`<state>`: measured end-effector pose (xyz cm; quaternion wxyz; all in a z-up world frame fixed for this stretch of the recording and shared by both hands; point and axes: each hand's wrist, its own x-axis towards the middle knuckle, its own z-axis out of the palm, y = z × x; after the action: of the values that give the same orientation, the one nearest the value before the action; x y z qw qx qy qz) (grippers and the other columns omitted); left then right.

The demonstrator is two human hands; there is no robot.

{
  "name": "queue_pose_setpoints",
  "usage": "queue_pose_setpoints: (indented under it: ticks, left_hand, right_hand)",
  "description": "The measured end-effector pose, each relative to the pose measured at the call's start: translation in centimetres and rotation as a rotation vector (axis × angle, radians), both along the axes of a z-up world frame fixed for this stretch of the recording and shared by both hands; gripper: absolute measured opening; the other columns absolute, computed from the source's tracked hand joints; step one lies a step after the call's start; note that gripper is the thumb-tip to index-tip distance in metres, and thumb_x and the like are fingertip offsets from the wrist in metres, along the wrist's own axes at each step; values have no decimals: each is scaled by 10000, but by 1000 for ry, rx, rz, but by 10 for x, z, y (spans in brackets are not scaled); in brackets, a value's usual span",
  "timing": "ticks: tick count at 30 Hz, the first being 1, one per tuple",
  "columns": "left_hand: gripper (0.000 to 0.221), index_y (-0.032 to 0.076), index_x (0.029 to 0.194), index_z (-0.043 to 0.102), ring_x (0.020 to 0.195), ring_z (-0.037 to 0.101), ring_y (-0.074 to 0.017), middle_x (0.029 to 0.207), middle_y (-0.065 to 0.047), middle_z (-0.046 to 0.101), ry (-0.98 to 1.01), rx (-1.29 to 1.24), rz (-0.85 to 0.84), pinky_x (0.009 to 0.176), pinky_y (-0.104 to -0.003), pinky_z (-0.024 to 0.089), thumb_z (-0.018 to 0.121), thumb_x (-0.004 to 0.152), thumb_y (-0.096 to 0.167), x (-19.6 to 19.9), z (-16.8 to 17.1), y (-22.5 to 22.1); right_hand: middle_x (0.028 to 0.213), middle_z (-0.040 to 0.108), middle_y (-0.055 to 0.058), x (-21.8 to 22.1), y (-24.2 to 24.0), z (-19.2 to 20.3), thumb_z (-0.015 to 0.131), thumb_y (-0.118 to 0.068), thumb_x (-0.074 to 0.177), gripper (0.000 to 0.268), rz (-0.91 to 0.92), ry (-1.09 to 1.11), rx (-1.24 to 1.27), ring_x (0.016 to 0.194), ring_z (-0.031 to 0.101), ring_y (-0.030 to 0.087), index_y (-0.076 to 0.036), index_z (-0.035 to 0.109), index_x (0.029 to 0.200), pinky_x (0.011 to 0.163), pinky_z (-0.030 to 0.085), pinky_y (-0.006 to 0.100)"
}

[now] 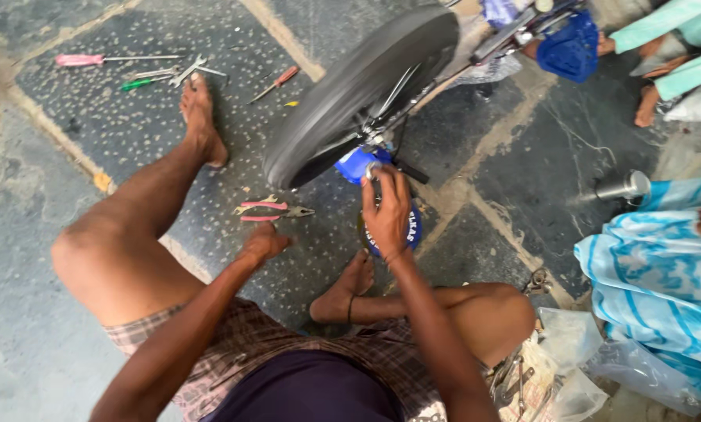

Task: The person fits parts onto the wheel hub of a small bicycle wheel by hand and spins the wheel.

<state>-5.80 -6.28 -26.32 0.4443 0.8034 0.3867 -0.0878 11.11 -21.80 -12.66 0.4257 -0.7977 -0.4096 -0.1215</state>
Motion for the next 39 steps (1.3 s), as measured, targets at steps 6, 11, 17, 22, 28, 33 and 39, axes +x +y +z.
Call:
queue_pose_setpoints:
  ticks: [6,11,17,22,28,33,39]
  left_hand:
    - [332,-35,1140,703,858,692,-215,950,-92,750,-468,-362,576,762,-360,532,678,904,196,13,-8,24]
    - [216,-8,1039,683,768,687,-171,864,-62,686,-517,-617,681,665,-343,533,648,924,172,7,47,43]
    - [141,16,975,693,732,626,-129,816,-49,686,-548,-604,654,632,-277,466,629,938,137,12,27,23]
    - [133,8,942,674,724,633,-119,805,-45,689,-533,-606,589,627,-284,458,641,937,136,14,13,9]
    - [198,-32,956,666,720,575,-133,813,-68,679,-521,-369,497,659,-321,465,676,965,165,12,33,5]
    - [487,-12,1287,568,899,717,-211,1015,-145,731,-440,-120,448,827,-351,552,754,886,191,12,71,1]
    - [969,21,1570,254,1298,556,-393,1481,-286,460,-757,47,276,932,-419,554,866,828,143,5,117,0]
  right_hand:
    - [1190,611,204,55,21,-38,672,-155,1018,244,156,-389,-298,1075,607,391,-9,666,1214,909,535,458]
    - [1104,619,185,61,35,-51,688,-129,981,270,84,-605,-352,971,598,372,5,667,1215,853,547,455]
    - [1072,627,178,61,38,-59,730,-138,992,255,37,-618,-303,934,586,363,-9,691,1208,813,541,454]
    - [1076,627,175,62,36,-59,724,-133,990,255,43,-625,-326,951,590,364,-6,698,1210,822,545,452]
    - [1067,631,172,61,38,-61,719,-141,996,241,26,-607,-324,939,588,366,-7,702,1195,808,544,456]
    - [1049,628,180,63,38,-64,716,-141,998,236,28,-575,-336,933,588,373,-6,709,1191,798,545,458]
    - [1063,628,177,68,36,-73,709,-140,1001,246,31,-591,-370,977,602,356,0,703,1203,812,568,455]
